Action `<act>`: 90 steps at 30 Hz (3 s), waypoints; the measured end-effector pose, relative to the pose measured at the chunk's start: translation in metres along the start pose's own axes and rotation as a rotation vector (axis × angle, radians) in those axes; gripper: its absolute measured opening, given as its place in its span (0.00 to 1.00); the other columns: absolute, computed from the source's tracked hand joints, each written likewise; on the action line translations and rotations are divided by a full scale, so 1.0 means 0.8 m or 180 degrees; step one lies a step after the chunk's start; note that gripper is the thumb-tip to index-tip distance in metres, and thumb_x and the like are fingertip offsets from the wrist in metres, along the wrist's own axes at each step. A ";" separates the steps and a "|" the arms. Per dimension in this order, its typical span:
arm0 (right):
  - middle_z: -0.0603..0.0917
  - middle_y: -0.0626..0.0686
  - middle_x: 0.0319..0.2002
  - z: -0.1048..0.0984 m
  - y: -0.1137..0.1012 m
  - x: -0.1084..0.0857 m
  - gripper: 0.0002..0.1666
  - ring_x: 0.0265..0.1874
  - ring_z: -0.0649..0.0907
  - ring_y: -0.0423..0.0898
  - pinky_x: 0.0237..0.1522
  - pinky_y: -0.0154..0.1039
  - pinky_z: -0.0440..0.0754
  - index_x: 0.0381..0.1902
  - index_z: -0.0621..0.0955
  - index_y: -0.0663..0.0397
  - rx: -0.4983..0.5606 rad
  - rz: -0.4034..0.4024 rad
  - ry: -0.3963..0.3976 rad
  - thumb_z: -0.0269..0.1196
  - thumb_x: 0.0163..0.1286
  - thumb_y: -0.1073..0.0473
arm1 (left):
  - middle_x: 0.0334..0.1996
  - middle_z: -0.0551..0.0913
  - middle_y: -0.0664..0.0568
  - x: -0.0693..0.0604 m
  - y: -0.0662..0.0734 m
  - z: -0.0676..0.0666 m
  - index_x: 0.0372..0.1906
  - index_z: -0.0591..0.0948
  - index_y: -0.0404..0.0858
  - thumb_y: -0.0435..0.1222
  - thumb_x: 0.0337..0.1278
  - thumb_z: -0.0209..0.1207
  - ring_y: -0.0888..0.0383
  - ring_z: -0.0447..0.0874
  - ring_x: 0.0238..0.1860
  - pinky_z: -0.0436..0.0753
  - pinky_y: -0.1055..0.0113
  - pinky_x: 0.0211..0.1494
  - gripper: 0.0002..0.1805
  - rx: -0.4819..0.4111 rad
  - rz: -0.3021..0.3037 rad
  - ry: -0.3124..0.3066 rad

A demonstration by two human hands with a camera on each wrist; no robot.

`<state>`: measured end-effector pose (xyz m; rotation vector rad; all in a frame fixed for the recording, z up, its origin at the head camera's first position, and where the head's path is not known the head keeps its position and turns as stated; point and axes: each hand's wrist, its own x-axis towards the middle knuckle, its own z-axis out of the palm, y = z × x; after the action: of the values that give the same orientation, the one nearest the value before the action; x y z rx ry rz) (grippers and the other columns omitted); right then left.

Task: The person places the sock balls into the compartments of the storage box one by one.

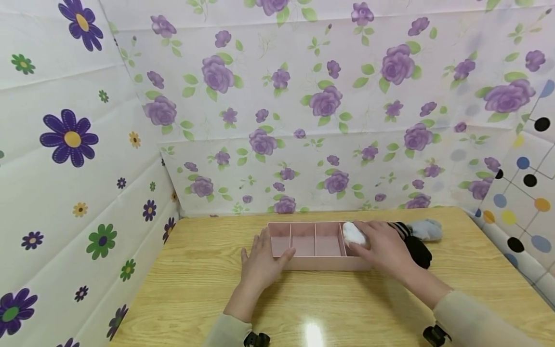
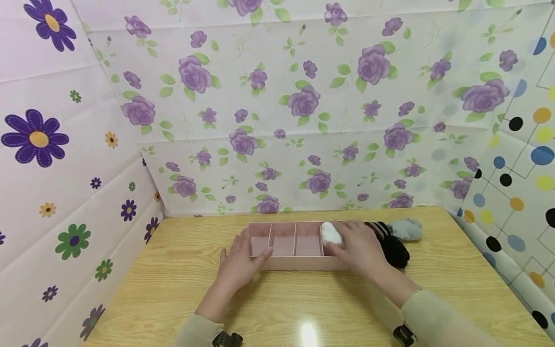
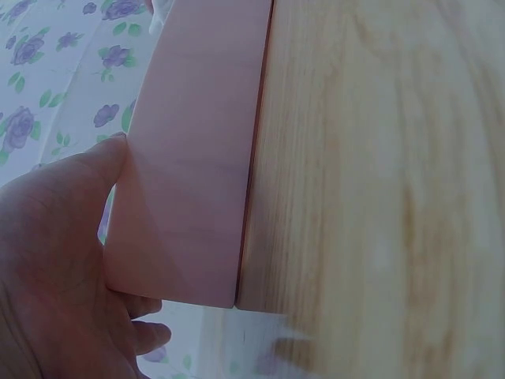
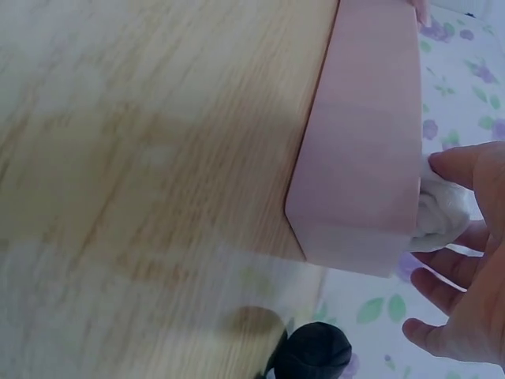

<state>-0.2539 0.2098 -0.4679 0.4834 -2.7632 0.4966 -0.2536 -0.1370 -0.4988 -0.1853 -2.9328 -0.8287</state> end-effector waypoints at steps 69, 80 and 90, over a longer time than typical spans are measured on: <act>0.67 0.72 0.80 -0.026 0.105 -0.009 0.54 0.76 0.67 0.78 0.76 0.82 0.51 0.85 0.66 0.64 -0.0168 0.0187 -0.0003 0.74 0.76 0.40 | 0.89 0.54 0.42 -0.001 0.002 -0.001 0.92 0.48 0.41 0.73 0.73 0.55 0.36 0.51 0.88 0.46 0.21 0.81 0.61 -0.0031 0.0029 0.0039; 0.62 0.73 0.83 -0.018 0.118 0.001 0.59 0.79 0.62 0.78 0.75 0.84 0.47 0.88 0.62 0.61 -0.0215 0.0195 -0.0208 0.73 0.75 0.36 | 0.89 0.55 0.42 -0.002 0.001 -0.001 0.92 0.47 0.42 0.75 0.73 0.53 0.36 0.51 0.88 0.47 0.21 0.81 0.61 -0.0016 0.0021 0.0017; 0.64 0.73 0.82 -0.015 0.125 0.006 0.59 0.79 0.63 0.77 0.74 0.84 0.48 0.88 0.63 0.59 -0.0244 0.0218 -0.0303 0.73 0.74 0.33 | 0.89 0.55 0.41 -0.001 0.000 0.000 0.92 0.47 0.42 0.74 0.73 0.54 0.36 0.52 0.87 0.47 0.21 0.81 0.61 -0.0031 0.0027 0.0044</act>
<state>-0.2933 0.3016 -0.4838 0.4058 -2.8860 0.3907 -0.2533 -0.1372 -0.4990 -0.1917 -2.9135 -0.8399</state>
